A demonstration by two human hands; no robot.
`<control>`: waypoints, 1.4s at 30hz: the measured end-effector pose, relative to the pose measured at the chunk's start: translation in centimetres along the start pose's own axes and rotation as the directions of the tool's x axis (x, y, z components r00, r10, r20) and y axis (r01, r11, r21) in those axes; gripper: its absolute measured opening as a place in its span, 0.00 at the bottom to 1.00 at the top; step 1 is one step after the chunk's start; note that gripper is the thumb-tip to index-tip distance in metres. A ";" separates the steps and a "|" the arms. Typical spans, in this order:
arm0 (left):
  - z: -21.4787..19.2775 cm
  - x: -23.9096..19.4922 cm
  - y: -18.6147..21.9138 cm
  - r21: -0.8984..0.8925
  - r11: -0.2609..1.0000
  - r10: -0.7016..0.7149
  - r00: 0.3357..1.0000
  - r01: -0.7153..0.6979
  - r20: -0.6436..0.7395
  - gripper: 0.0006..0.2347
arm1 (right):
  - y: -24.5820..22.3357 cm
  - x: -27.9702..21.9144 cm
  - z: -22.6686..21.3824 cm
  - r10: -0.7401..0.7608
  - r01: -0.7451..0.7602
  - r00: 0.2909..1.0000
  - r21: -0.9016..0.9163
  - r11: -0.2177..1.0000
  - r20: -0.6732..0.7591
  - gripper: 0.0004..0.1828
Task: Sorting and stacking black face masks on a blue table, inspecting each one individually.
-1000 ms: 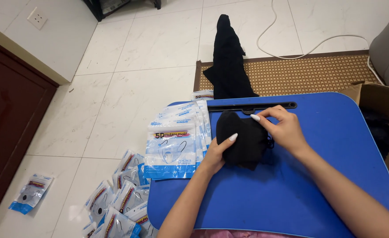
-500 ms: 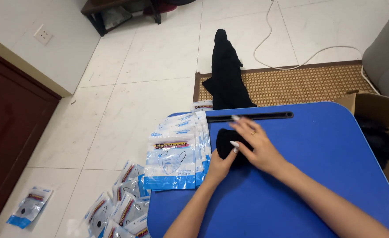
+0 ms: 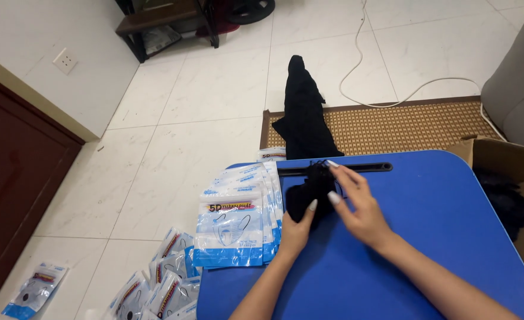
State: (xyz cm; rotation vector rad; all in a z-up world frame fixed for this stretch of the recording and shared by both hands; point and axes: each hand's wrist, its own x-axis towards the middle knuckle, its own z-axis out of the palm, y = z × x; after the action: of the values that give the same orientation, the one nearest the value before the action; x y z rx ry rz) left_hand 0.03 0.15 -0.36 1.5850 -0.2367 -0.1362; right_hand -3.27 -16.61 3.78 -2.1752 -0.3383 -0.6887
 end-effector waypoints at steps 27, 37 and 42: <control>-0.6 0.1 0.2 -0.259 0.948 -0.165 0.982 0.183 0.089 0.23 | 1.9 -4.1 3.5 -0.040 0.026 0.961 0.052 0.998 0.275 0.46; -0.9 -0.3 -0.3 -0.259 0.925 -0.239 0.955 0.279 0.173 0.28 | 2.2 -3.9 2.9 0.002 -0.050 0.965 0.179 0.983 0.261 0.35; -0.8 0.0 -2.5 -0.297 0.904 -0.263 0.947 0.308 0.182 0.28 | 2.2 -3.8 2.8 -0.124 0.100 0.972 0.127 0.987 0.201 0.28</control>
State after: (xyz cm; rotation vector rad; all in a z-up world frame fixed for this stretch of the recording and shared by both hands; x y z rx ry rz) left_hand 0.43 0.97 -2.79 1.2755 -0.0799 -0.4923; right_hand -4.33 -15.84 -1.24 -2.1327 -0.6007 -0.4888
